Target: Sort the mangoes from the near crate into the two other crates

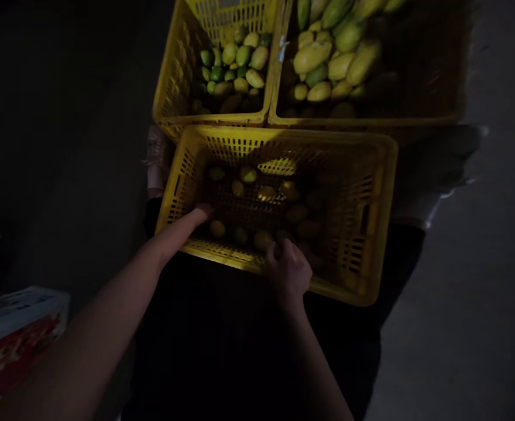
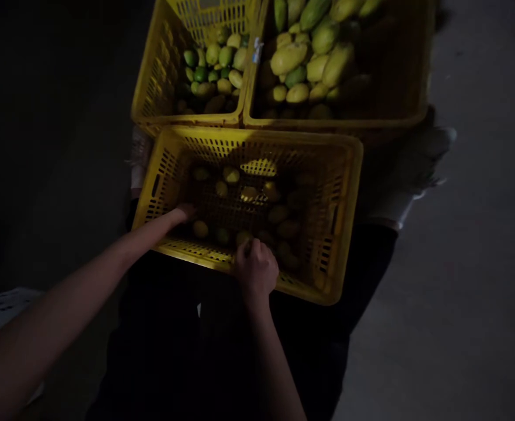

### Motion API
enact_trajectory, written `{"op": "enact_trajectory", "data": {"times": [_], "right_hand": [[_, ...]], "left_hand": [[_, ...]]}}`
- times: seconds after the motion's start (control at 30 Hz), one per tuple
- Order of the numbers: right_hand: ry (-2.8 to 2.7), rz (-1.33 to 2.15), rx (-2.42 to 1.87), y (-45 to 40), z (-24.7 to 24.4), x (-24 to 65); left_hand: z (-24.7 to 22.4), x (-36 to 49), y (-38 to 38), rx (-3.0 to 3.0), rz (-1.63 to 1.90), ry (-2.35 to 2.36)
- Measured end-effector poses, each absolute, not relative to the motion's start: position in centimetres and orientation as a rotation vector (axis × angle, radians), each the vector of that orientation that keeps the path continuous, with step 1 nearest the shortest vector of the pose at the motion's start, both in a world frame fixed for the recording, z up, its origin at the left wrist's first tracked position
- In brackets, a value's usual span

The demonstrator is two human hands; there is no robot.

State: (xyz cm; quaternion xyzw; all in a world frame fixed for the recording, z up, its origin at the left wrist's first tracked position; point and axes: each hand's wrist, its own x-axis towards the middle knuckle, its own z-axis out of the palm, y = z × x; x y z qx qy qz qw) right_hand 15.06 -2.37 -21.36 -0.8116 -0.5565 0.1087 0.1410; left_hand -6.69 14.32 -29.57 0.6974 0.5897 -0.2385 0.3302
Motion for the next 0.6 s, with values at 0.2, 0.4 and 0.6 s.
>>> {"op": "enact_trajectory", "data": {"times": [0.2,0.4,0.6], "right_hand": [[-1.634,0.358,-2.342,-2.1,-21.3,15.0],[-1.648,0.430,-2.185,-1.9,-21.1,15.1],[-1.857,0.533,-1.782,-2.4,-20.5,15.8]], "left_hand": [[-30.5,-6.3,14.7,1.812,-0.863,1.513],[-24.0,-4.4,15.9,1.836,-0.703,1.488],[-17.0,0.5,11.1,1.340,-0.185,1.090]]}}
